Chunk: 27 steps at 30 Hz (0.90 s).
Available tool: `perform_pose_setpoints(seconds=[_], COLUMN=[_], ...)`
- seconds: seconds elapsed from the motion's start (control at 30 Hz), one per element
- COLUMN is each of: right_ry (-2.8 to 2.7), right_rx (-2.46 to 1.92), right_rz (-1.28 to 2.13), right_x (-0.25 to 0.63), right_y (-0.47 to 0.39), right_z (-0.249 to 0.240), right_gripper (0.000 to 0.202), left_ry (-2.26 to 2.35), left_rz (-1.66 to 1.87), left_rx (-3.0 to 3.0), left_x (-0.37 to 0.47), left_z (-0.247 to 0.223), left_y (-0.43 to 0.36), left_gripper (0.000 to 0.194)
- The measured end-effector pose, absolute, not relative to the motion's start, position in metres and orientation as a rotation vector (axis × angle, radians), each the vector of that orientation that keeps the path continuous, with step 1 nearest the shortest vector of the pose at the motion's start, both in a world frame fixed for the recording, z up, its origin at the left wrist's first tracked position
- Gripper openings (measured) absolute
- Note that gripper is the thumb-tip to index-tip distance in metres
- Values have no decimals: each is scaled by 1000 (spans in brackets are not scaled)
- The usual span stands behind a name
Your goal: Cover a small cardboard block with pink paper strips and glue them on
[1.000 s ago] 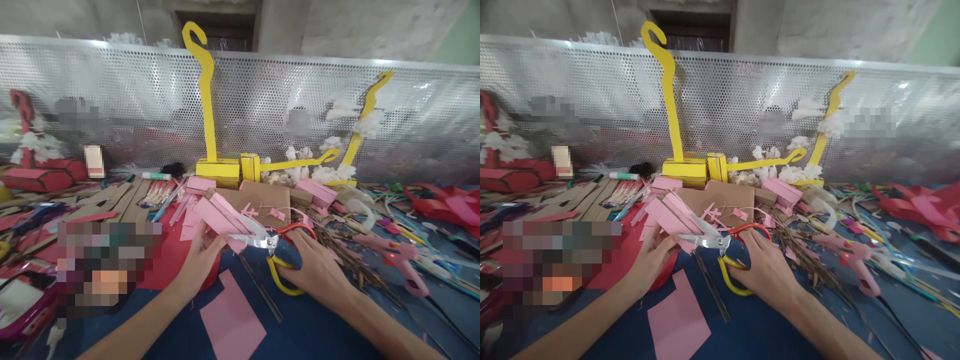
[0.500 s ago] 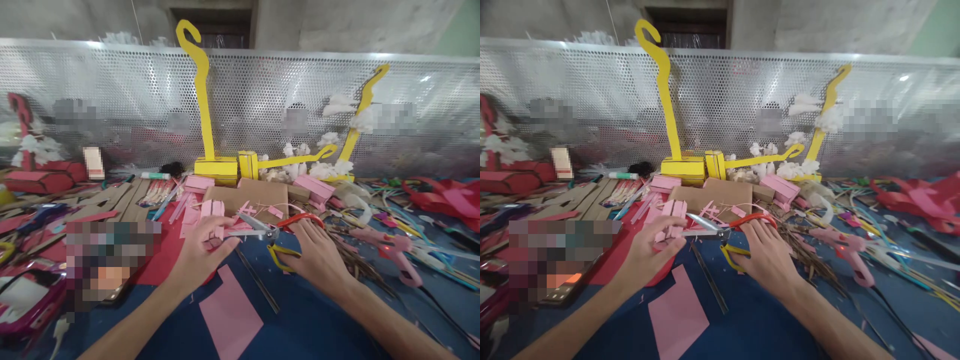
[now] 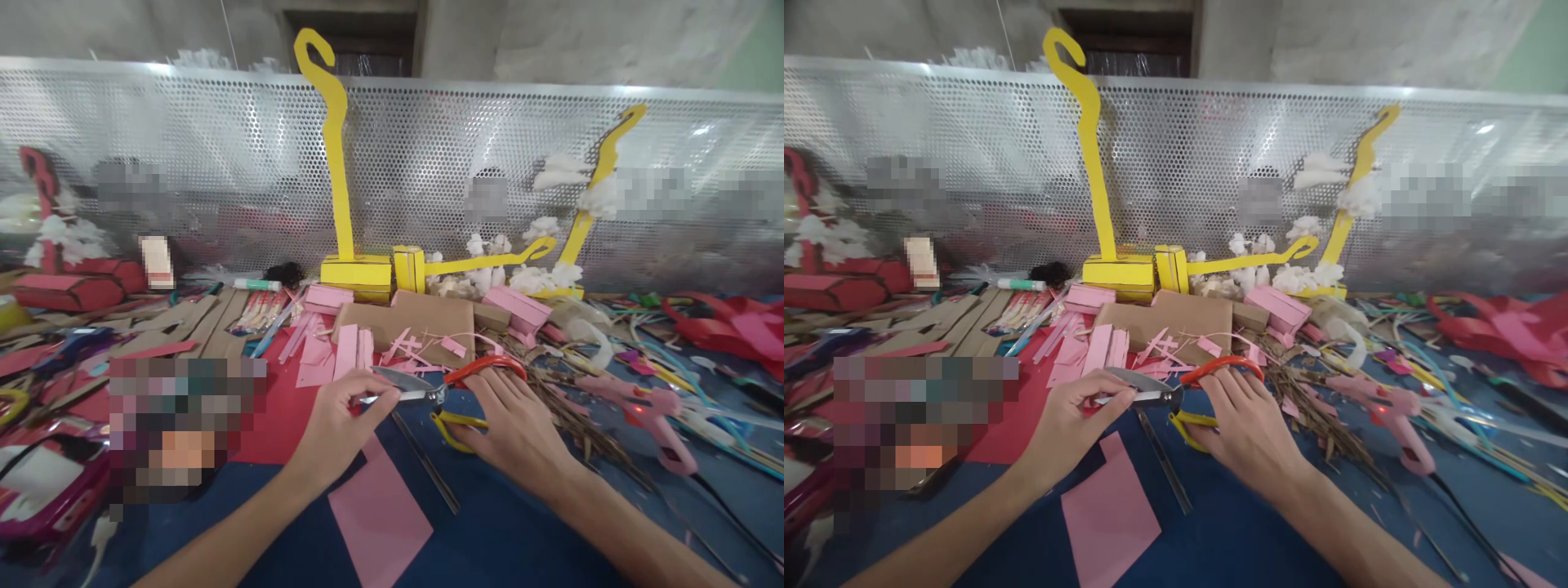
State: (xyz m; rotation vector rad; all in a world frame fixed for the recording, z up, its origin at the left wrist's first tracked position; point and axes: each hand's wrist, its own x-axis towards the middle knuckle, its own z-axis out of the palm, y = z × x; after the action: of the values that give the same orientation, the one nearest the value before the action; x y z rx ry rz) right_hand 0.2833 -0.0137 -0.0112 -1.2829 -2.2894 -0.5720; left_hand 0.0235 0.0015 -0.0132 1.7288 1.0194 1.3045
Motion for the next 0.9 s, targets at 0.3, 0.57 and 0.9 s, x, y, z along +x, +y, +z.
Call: perform_pose_setpoints(seconds=[0.3,0.57,0.9], right_ry=[-2257,-2015,-1956], right_rx=[-1357,-1534,-1623], right_rz=[-454,-164,-67], right_x=[282,291,298], right_y=[-16,-5,3], right_z=[-11,-17,-18], right_gripper=[33,43,43], left_ry=[1205,1444,1602], left_rz=[1452,1745,1500], left_rx=[1594,1571,2058], left_x=[12,-24,-40], left_z=[-10,-7,-19], left_y=[13,44,63], left_gripper=[26,43,28])
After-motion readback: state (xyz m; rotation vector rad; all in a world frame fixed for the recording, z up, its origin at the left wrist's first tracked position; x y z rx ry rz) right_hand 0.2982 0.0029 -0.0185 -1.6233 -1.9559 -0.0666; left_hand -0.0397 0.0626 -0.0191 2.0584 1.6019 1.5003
